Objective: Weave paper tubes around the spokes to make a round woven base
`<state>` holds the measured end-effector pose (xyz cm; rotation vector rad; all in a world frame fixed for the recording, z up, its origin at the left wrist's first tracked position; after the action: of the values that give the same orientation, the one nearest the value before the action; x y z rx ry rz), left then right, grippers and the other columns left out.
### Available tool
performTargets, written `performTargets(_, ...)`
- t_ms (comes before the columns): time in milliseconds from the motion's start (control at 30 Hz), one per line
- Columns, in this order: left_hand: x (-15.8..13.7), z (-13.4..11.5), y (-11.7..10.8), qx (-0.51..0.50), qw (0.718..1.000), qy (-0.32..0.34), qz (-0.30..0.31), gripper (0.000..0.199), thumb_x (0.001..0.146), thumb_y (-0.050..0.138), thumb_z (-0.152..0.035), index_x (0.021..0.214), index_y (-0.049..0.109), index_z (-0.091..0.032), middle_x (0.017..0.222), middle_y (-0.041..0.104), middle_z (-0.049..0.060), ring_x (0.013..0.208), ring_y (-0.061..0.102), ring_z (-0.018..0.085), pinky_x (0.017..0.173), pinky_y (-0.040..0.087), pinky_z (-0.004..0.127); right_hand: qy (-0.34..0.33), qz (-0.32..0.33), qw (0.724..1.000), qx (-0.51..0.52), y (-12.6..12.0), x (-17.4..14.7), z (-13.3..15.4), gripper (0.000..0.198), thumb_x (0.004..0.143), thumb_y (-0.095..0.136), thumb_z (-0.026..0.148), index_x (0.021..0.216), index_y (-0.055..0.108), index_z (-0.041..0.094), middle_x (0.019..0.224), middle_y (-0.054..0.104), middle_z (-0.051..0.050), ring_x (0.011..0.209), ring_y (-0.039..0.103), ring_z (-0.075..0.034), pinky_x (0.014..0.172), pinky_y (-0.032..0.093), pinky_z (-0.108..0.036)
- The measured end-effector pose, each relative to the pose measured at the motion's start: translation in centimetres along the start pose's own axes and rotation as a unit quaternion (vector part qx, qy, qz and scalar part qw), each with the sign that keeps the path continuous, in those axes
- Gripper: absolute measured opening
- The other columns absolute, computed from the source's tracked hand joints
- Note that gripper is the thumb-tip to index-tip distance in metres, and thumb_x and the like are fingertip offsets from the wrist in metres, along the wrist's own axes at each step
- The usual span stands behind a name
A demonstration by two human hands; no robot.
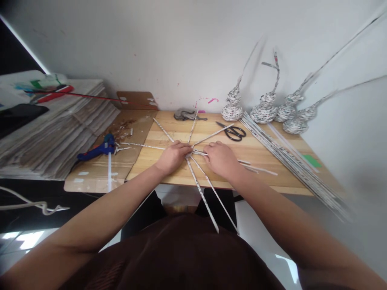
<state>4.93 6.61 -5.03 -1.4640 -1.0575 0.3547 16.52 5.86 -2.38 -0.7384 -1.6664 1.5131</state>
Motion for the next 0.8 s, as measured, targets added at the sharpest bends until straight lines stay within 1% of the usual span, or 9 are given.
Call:
performTargets(100,0.0,0.1,0.0,-0.008,1.0,-0.004,-0.001,0.029,0.095,0.045,-0.02,0.111,0.069,-0.021,0.109,0.069,0.007,0.098,0.054,0.021,0.091,0.046,0.034,0.018,0.029,0.999,-0.024,0.2,0.0,0.1,0.02,0.09,0.049,0.023,0.094,0.066,0.015,0.092,0.068,-0.014,0.086,0.06,-0.026,0.076,0.041,-0.035)
performTargets(200,-0.1,0.1,-0.1,-0.017,1.0,0.003,-0.014,0.028,0.095,0.047,-0.02,0.112,0.069,-0.021,0.111,0.069,0.007,0.097,0.054,0.021,0.091,0.047,0.033,0.038,0.043,0.998,-0.03,0.1,0.4,-0.1,0.021,0.092,0.047,0.023,0.096,0.066,0.015,0.087,0.07,-0.014,0.081,0.062,-0.027,0.069,0.039,-0.034)
performTargets(300,-0.1,0.2,-0.2,-0.017,0.999,0.006,-0.028,0.027,0.094,0.049,-0.021,0.112,0.07,-0.021,0.113,0.069,0.007,0.097,0.054,0.021,0.089,0.047,0.033,0.05,0.027,0.998,0.031,0.1,0.9,-1.0,0.021,0.092,0.047,0.022,0.102,0.064,0.017,0.086,0.071,-0.01,0.077,0.063,-0.025,0.066,0.039,-0.033)
performTargets(367,-0.1,0.2,-0.2,-0.015,0.999,0.011,-0.035,0.027,0.094,0.05,-0.02,0.111,0.07,-0.021,0.113,0.069,0.007,0.096,0.055,0.021,0.089,0.048,0.034,0.022,0.008,0.996,0.09,0.0,1.2,-1.2,0.022,0.09,0.048,0.018,0.106,0.063,0.02,0.092,0.071,-0.007,0.082,0.063,-0.023,0.07,0.041,-0.032)
performTargets(433,-0.1,0.2,-0.2,-0.015,0.999,0.016,-0.041,0.026,0.093,0.051,-0.02,0.11,0.071,-0.021,0.112,0.069,0.007,0.096,0.055,0.021,0.089,0.048,0.034,-0.027,-0.011,0.992,0.124,-0.3,1.3,-0.9,0.027,0.088,0.047,0.013,0.105,0.065,0.023,0.101,0.069,-0.006,0.09,0.063,-0.022,0.077,0.043,-0.032)
performTargets(500,-0.1,0.2,-0.2,-0.017,0.999,0.019,-0.045,0.026,0.093,0.052,-0.02,0.11,0.071,-0.021,0.111,0.07,0.007,0.096,0.055,0.022,0.088,0.049,0.034,-0.078,-0.032,0.988,0.126,-0.8,1.2,-0.5,0.03,0.086,0.045,0.01,0.1,0.069,0.023,0.109,0.067,-0.006,0.098,0.061,-0.023,0.084,0.043,-0.034)
performTargets(567,-0.1,0.2,-0.3,-0.021,0.999,0.016,-0.048,0.026,0.093,0.052,-0.02,0.11,0.072,-0.02,0.111,0.07,0.007,0.096,0.055,0.022,0.088,0.049,0.034,-0.11,-0.048,0.987,0.107,-1.2,0.9,-0.3,0.031,0.084,0.046,0.008,0.094,0.071,0.023,0.113,0.067,-0.006,0.102,0.059,-0.024,0.089,0.041,-0.038)
performTargets(667,-0.1,0.2,-0.3,-0.027,0.998,0.013,-0.051,0.026,0.093,0.052,-0.02,0.11,0.072,-0.02,0.111,0.07,0.007,0.095,0.055,0.021,0.088,0.049,0.034,-0.114,-0.051,0.99,0.06,-1.0,0.8,-0.4,0.03,0.084,0.047,0.008,0.09,0.073,0.023,0.108,0.068,-0.006,0.102,0.056,-0.026,0.092,0.039,-0.041)
performTargets(800,-0.1,0.2,-0.3,-0.027,0.998,0.017,-0.048,0.026,0.093,0.052,-0.02,0.11,0.072,-0.021,0.112,0.07,0.007,0.097,0.054,0.021,0.088,0.05,0.034,-0.088,-0.044,0.995,0.022,-0.4,0.7,-0.5,0.019,0.084,0.054,0.017,0.095,0.069,0.02,0.103,0.067,-0.008,0.102,0.053,-0.026,0.093,0.038,-0.041)
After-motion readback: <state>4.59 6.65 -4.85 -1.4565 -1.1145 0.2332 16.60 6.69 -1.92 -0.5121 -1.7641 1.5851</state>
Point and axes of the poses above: each hand's wrist, its own x-axis towards the middle knuckle, its own y-axis out of the palm, z = x × y, the point moved 9 cm from there along x, towards the middle knuckle
